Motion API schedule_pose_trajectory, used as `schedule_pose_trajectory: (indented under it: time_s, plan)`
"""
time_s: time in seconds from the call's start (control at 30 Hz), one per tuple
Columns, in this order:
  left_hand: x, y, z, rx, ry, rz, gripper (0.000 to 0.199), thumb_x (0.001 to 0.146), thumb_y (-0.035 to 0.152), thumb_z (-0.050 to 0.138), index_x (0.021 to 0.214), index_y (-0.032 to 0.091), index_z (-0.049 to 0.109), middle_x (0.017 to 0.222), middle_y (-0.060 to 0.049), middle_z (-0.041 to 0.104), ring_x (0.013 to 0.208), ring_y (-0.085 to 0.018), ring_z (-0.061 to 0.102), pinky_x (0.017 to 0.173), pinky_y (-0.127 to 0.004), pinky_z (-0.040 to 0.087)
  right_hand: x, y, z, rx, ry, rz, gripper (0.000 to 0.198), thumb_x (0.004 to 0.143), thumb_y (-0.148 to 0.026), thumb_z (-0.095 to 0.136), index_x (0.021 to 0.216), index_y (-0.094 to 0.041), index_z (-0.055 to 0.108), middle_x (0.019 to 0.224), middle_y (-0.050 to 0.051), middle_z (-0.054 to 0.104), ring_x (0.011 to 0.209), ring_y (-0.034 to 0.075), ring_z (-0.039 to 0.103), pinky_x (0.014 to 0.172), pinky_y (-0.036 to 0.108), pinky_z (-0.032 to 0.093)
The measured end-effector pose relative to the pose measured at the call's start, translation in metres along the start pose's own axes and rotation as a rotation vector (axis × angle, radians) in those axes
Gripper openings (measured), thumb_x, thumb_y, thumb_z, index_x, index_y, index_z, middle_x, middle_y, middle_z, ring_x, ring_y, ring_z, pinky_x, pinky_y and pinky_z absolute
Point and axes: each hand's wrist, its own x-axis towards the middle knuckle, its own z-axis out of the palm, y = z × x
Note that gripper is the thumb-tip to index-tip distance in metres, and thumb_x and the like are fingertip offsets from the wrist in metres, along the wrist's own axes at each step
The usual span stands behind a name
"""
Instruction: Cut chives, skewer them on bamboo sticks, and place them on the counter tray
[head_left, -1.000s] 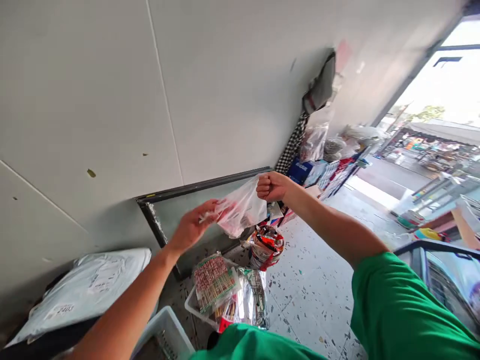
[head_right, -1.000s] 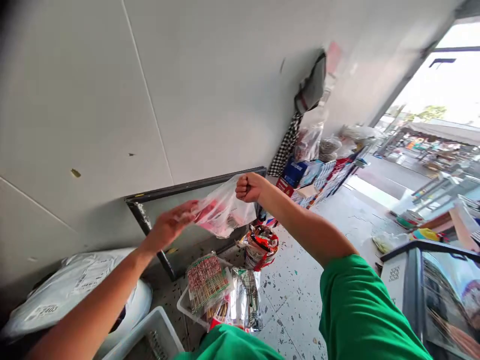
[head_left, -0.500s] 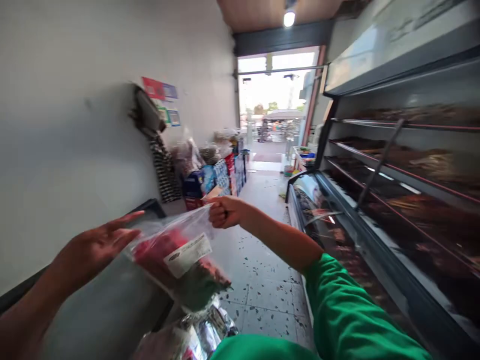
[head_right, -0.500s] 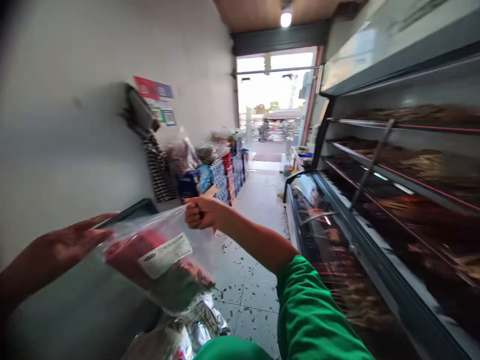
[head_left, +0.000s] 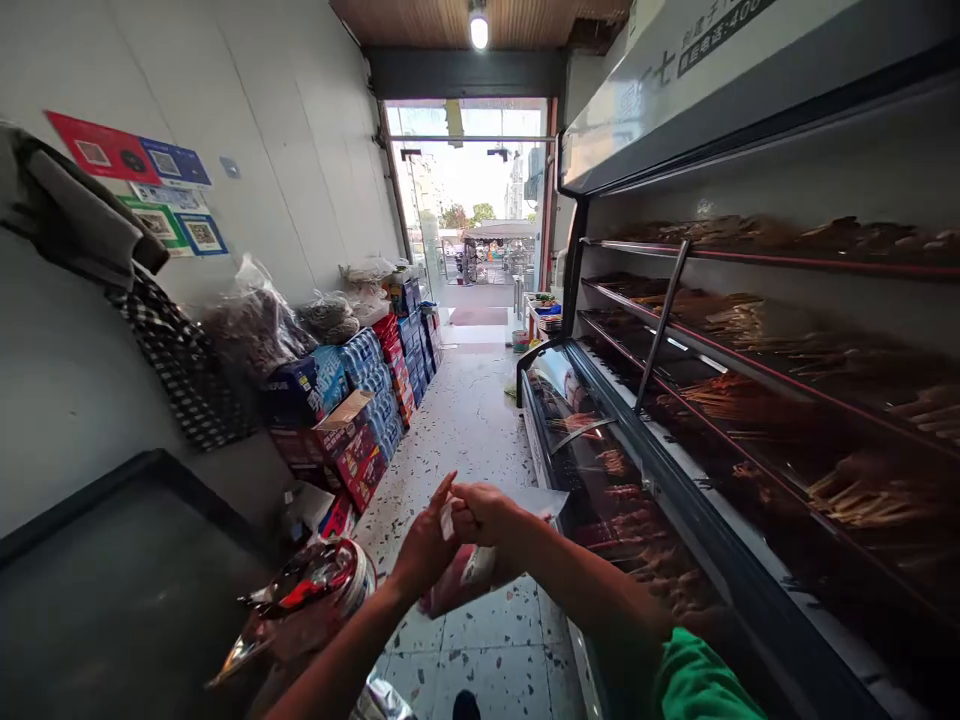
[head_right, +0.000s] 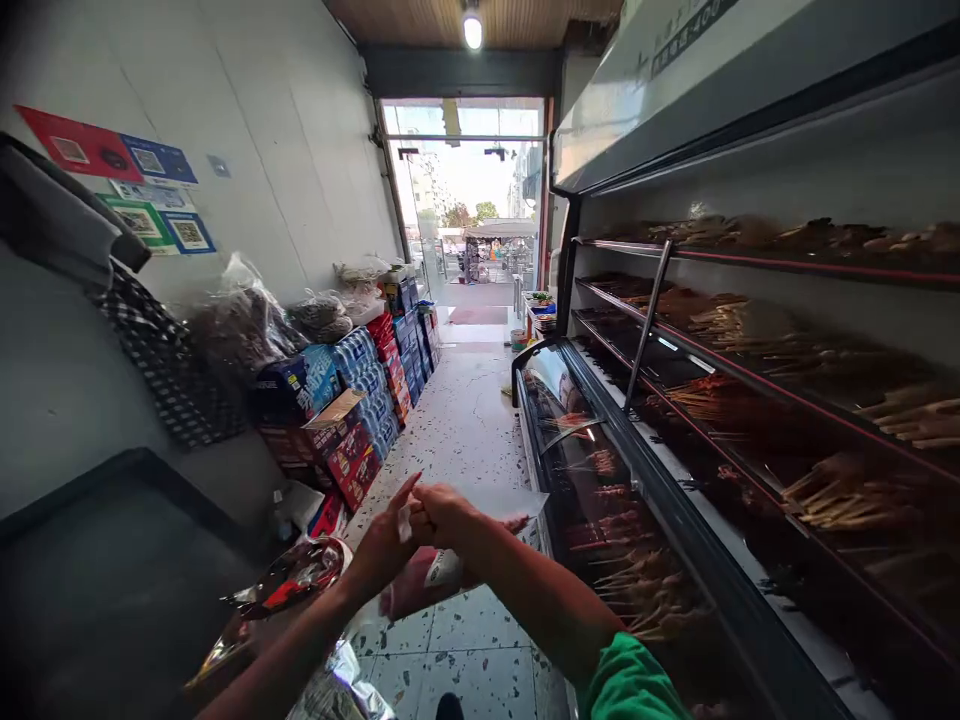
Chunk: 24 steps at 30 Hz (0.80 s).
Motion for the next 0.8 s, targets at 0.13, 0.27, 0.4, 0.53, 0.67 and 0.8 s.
schedule_pose_trajectory:
  time_s: [0.13,0.27,0.4,0.53,0.67,0.8]
  plan:
    - [0.055,-0.02,0.029,-0.109,0.064,-0.024,0.04,0.089,0.039,0.035,0.112,0.018,0.06,0.105,-0.007,0.067,0.092,-0.021,0.063,0.084,-0.033,0.048,0.031,-0.023,-0.038,0.124,0.107,0.093,0.039,0.092,-0.021,0.022,0.053,-0.02,0.027,0.039,-0.009,0.019,0.033,0.004,0.015,0.032,0.013,0.016]
    - [0.122,-0.078,0.04,-0.162,0.042,0.051,0.036,0.092,0.037,0.033,0.091,0.022,0.065,0.095,-0.004,0.069,0.085,-0.018,0.063,0.078,-0.028,0.047,0.097,-0.051,-0.075,0.166,0.146,0.264,0.043,0.092,-0.026,0.02,0.05,-0.02,0.026,0.034,-0.008,0.017,0.03,0.005,0.013,0.031,0.014,0.012]
    - [0.2,-0.147,0.033,-0.048,0.03,0.106,0.032,0.09,0.027,0.033,0.082,0.019,0.063,0.08,-0.004,0.068,0.071,-0.017,0.062,0.066,-0.027,0.046,0.176,-0.088,-0.109,0.129,0.072,0.327,0.048,0.094,-0.031,0.017,0.049,-0.02,0.032,0.032,-0.006,0.023,0.029,0.007,0.018,0.031,0.016,0.013]
    - [0.287,-0.201,0.013,0.105,-0.013,0.194,0.031,0.087,0.019,0.032,0.076,0.019,0.062,0.07,-0.004,0.066,0.062,-0.016,0.061,0.058,-0.025,0.046,0.233,-0.129,-0.175,0.153,0.109,0.118,0.049,0.093,-0.043,0.025,0.053,-0.019,0.041,0.034,-0.005,0.029,0.03,0.007,0.023,0.033,0.017,0.016]
    - [0.374,-0.246,-0.006,0.259,0.091,0.34,0.031,0.088,0.016,0.033,0.081,0.016,0.063,0.072,-0.006,0.068,0.061,-0.017,0.063,0.056,-0.026,0.048,0.238,-0.132,-0.287,0.352,0.628,-0.079,0.043,0.091,-0.039,0.034,0.053,-0.019,0.039,0.036,-0.007,0.026,0.029,0.006,0.022,0.033,0.016,0.017]
    - [0.467,-0.293,-0.018,0.383,0.298,0.488,0.031,0.089,0.019,0.034,0.083,0.015,0.064,0.075,-0.007,0.07,0.06,-0.017,0.065,0.055,-0.026,0.05,0.201,-0.069,-0.407,0.495,1.163,-0.14,0.031,0.08,-0.031,0.039,0.051,-0.02,0.037,0.038,-0.006,0.025,0.027,0.006,0.022,0.032,0.016,0.017]
